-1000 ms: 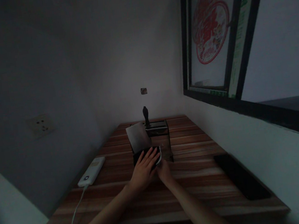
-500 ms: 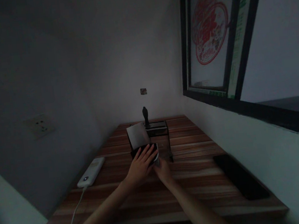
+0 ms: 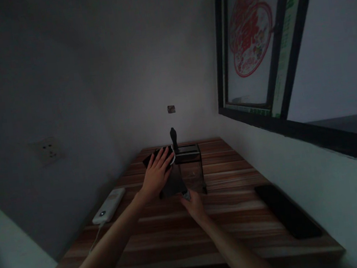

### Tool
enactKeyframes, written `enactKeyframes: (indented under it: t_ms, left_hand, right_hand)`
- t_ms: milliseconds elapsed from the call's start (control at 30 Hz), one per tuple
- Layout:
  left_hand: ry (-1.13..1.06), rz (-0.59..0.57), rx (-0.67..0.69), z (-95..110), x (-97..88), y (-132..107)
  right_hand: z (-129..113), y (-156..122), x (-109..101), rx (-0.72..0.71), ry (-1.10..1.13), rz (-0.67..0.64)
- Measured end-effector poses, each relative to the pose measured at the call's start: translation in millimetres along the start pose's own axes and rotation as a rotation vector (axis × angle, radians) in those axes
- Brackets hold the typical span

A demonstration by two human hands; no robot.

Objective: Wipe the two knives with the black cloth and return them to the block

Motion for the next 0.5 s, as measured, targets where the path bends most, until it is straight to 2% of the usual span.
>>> enactKeyframes:
  t_ms: [233, 367, 500]
  left_hand:
    - [-0.024, 0.029, -0.016, -12, -1.5, 15]
    - [-0.009, 0.038, -0.068, -8, -0.7, 10]
    - [-0.015, 0.022, -0.060, 0, 0.8, -2]
  right_hand:
    - [7, 1, 3, 0.026, 0.005, 0.021]
    - [4, 0, 2, 0.011, 0.002, 0.023]
    - [4, 0, 2, -0.002, -0.003, 0.020]
Point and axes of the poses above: each hand's wrist, its own y-axis towards the middle knuckle, its own x-axis out of the palm, z = x × y, the point moved 1 cm from there along y, towards the middle knuckle, and after that the axes turned 11 degrees about z, right-handed, at the moved point
